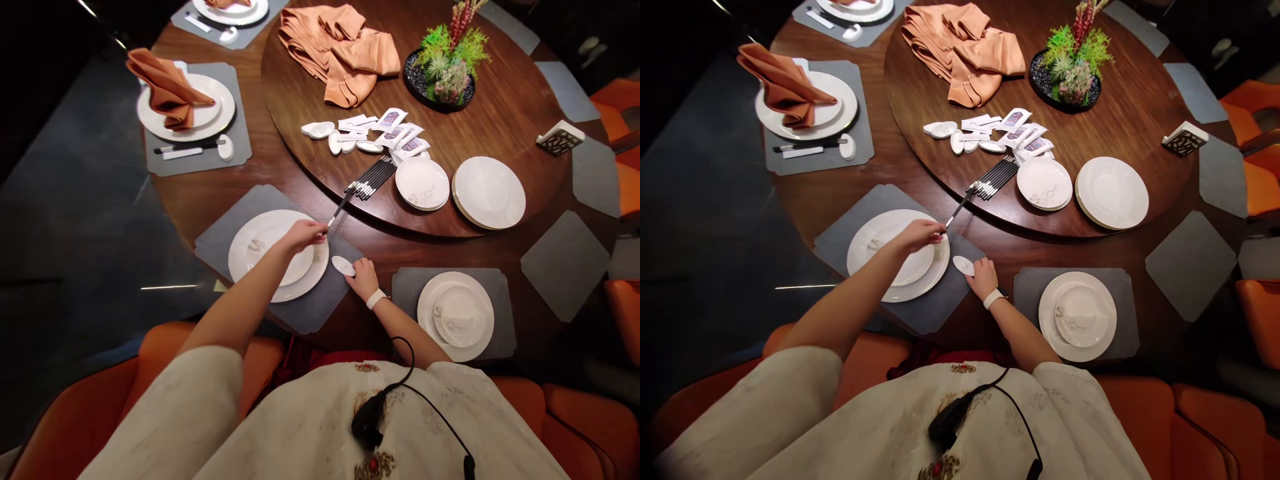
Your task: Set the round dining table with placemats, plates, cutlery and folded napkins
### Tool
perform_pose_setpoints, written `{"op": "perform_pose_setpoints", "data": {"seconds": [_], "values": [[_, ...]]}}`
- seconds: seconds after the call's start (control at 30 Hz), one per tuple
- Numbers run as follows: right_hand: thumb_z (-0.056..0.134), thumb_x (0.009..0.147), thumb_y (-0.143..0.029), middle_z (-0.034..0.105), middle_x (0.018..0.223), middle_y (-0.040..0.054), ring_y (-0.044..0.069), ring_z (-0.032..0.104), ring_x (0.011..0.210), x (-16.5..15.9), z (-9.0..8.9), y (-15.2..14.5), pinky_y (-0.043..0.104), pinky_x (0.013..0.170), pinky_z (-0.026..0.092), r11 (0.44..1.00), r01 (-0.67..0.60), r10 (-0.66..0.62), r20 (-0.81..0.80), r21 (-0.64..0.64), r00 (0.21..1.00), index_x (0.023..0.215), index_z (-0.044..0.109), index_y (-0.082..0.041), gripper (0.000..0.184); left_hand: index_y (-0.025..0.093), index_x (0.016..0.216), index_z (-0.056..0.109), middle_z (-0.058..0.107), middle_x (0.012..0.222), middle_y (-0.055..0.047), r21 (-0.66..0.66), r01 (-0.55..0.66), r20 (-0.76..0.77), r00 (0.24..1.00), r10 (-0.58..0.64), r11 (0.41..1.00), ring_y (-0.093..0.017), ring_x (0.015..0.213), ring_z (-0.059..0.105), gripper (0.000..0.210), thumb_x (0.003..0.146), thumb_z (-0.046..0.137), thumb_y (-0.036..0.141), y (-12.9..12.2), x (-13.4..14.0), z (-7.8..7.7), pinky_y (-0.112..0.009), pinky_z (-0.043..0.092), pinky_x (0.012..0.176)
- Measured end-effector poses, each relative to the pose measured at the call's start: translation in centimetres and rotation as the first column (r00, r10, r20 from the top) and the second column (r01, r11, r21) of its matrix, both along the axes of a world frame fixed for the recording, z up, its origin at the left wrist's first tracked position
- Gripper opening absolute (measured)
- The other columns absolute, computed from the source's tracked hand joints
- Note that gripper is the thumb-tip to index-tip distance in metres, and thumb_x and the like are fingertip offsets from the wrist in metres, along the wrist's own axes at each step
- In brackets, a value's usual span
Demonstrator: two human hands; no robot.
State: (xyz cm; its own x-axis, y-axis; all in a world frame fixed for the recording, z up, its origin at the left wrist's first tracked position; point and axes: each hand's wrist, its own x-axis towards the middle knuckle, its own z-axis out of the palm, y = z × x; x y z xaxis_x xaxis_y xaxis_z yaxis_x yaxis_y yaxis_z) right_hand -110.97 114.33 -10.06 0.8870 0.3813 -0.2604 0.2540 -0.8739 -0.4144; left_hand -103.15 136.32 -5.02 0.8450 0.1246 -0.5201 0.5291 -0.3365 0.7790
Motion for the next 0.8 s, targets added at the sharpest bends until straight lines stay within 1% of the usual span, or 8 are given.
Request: {"op": "perform_pose_setpoints", "data": {"seconds": [0.1,0.2,0.27,0.33,0.4,0.5,0.63,0.8], "values": [[0.071,0.085,-0.029,0.057,0.107,0.0127,0.025,0.048,0.101,0.0,-0.5,-0.1,0.036,0.093,0.041,1.0,-0.013,0.012,0.031,0.022,0.999,0.098,0.062,-0.012,0.023,0.011,0.089,0.068,0.072,0.081,-0.01,-0.09,-0.09,-0.082,0.993,0.083,0.992,-0.017,0.067,0.066,0.018,0.085,0.064,0.029,0.0,-7.8,-0.7,-0.036,0.058,0.074],[0.071,0.084,-0.028,0.057,0.104,0.012,0.025,0.047,0.1,0.1,-1.1,-0.2,0.036,0.093,0.041,0.999,-0.024,0.021,0.061,0.038,0.998,0.095,0.062,-0.013,0.021,0.013,0.093,0.069,0.071,0.074,-0.007,-0.115,-0.179,-0.122,0.979,0.165,0.977,-0.018,0.062,0.066,0.029,0.075,0.069,0.035,-0.1,-14.8,-2.4,-0.034,0.058,0.066],[0.072,0.083,-0.028,0.056,0.104,0.0119,0.025,0.047,0.099,0.1,-1.4,-0.2,0.036,0.092,0.04,0.999,-0.028,0.025,0.077,0.041,0.997,0.095,0.063,-0.014,0.021,0.014,0.093,0.071,0.072,0.073,-0.006,-0.027,-0.174,-0.078,0.982,0.171,0.984,-0.019,0.063,0.066,0.032,0.07,0.069,0.037,0.0,-18.4,-3.6,-0.032,0.057,0.065],[0.072,0.083,-0.029,0.056,0.104,0.0124,0.026,0.047,0.099,0.1,-1.6,-0.2,0.036,0.092,0.04,0.999,-0.028,0.025,0.082,0.034,0.996,0.095,0.063,-0.013,0.022,0.017,0.092,0.073,0.074,0.078,-0.006,0.154,-0.088,0.005,0.996,0.089,0.984,-0.02,0.068,0.067,0.03,0.07,0.068,0.037,0.1,-20.8,-4.7,-0.032,0.055,0.069],[0.072,0.083,-0.029,0.056,0.105,0.013,0.026,0.047,0.1,0.1,-1.5,-0.1,0.036,0.092,0.04,0.999,-0.027,0.025,0.077,0.024,0.997,0.096,0.063,-0.013,0.023,0.019,0.092,0.075,0.074,0.083,-0.006,0.329,0.006,0.059,0.998,-0.027,0.944,-0.02,0.072,0.067,0.026,0.074,0.066,0.036,0.1,-22.4,-5.4,-0.032,0.054,0.074],[0.071,0.083,-0.029,0.057,0.106,0.0135,0.027,0.048,0.1,0.0,-1.2,0.0,0.036,0.092,0.041,1.0,-0.025,0.024,0.067,0.014,0.997,0.097,0.063,-0.013,0.023,0.019,0.097,0.074,0.072,0.091,-0.007,0.455,0.055,0.096,0.989,-0.111,0.889,-0.02,0.075,0.067,0.025,0.08,0.061,0.031,0.0,-23.8,-6.2,-0.033,0.054,0.079],[0.071,0.083,-0.028,0.057,0.107,0.0138,0.027,0.048,0.101,-0.1,-1.0,0.1,0.037,0.094,0.041,1.0,-0.007,0.006,0.065,0.009,0.998,0.098,0.064,-0.012,0.023,0.017,0.103,0.07,0.066,0.101,-0.009,0.481,0.002,0.128,0.989,-0.072,0.877,-0.018,0.073,0.065,0.027,0.082,0.056,0.024,-0.4,-24.9,-7.2,-0.033,0.054,0.081],[0.07,0.083,-0.027,0.057,0.106,0.0134,0.027,0.048,0.101,-0.2,-1.6,0.1,0.036,0.093,0.041,1.0,0.006,-0.007,0.081,0.02,0.997,0.096,0.063,-0.013,0.02,0.016,0.107,0.067,0.061,0.101,-0.008,0.454,-0.049,0.165,0.986,-0.029,0.89,-0.016,0.067,0.06,0.03,0.082,0.062,0.031,-0.4,-25.5,-7.9,-0.034,0.055,0.076]]}}
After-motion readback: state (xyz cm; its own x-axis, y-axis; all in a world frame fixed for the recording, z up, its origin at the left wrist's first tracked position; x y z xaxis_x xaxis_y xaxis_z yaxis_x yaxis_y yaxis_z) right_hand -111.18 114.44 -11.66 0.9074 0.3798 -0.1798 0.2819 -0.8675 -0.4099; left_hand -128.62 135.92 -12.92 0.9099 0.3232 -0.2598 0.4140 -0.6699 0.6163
